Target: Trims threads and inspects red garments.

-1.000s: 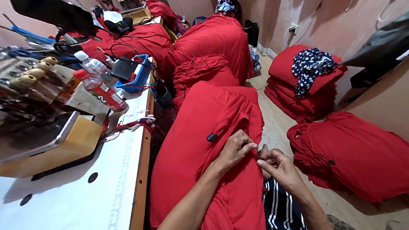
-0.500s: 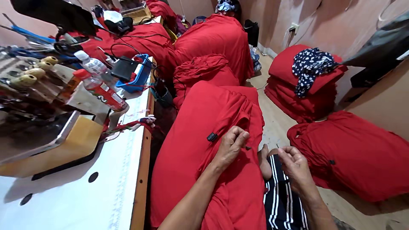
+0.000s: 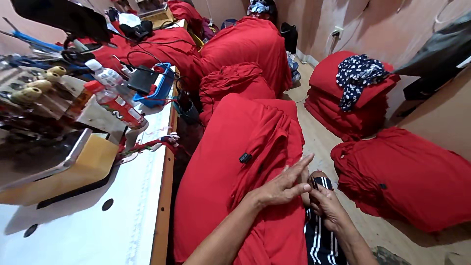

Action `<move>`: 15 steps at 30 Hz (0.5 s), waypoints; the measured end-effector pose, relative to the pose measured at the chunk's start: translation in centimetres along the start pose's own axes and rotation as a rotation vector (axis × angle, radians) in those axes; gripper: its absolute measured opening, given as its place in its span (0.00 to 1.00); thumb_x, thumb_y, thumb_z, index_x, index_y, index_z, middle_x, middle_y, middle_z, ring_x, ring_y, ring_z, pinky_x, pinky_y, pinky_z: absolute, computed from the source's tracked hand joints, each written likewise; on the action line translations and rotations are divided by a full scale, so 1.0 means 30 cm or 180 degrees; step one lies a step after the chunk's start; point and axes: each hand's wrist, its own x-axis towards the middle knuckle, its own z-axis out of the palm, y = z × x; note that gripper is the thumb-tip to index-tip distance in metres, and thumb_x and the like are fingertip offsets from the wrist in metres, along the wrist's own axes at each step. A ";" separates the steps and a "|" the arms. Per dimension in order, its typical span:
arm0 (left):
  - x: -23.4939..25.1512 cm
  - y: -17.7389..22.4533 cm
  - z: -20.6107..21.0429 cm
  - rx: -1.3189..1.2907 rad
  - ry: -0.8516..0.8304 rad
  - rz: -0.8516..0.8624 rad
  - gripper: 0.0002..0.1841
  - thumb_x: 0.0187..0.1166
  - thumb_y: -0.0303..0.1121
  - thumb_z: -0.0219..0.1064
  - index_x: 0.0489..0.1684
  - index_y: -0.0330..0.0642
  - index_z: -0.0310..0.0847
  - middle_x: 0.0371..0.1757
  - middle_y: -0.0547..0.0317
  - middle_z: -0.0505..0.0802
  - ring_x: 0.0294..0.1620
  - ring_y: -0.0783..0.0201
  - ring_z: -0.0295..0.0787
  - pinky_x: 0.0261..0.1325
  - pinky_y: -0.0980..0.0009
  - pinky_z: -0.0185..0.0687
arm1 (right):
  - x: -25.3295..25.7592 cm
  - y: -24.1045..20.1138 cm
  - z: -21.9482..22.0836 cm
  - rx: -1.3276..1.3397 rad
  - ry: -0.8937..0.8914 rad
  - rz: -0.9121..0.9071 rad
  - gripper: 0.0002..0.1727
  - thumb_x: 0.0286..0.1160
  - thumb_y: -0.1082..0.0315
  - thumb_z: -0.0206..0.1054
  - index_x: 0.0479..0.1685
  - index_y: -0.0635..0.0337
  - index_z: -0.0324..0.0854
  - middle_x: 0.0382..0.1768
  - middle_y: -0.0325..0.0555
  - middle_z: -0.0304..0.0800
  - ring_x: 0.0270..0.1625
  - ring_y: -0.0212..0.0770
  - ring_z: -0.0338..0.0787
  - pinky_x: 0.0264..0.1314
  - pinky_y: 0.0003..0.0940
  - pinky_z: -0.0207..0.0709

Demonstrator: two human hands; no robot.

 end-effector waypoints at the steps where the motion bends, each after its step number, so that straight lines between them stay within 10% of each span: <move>1: -0.001 0.001 0.005 0.0168 0.0096 -0.0113 0.33 0.88 0.34 0.52 0.92 0.29 0.50 0.92 0.39 0.61 0.95 0.48 0.49 0.93 0.45 0.37 | -0.004 0.007 -0.008 -0.0072 -0.0074 0.0067 0.09 0.89 0.73 0.53 0.41 0.57 0.78 0.11 0.25 0.66 0.10 0.18 0.59 0.12 0.14 0.54; 6: -0.011 -0.028 -0.040 0.0428 0.0866 -0.0590 0.19 0.91 0.29 0.50 0.66 0.27 0.83 0.73 0.37 0.84 0.77 0.50 0.78 0.82 0.58 0.67 | -0.024 0.041 -0.005 0.0085 -0.0650 0.0223 0.11 0.81 0.78 0.54 0.43 0.56 0.83 0.13 0.26 0.75 0.10 0.17 0.62 0.12 0.14 0.56; 15: -0.020 -0.032 -0.045 0.0621 0.0353 -0.0319 0.16 0.87 0.24 0.53 0.60 0.27 0.86 0.68 0.33 0.86 0.73 0.46 0.80 0.80 0.58 0.68 | -0.053 -0.010 -0.002 0.0492 -0.1261 -0.0494 0.13 0.74 0.74 0.58 0.44 0.52 0.89 0.13 0.20 0.74 0.12 0.14 0.64 0.15 0.12 0.58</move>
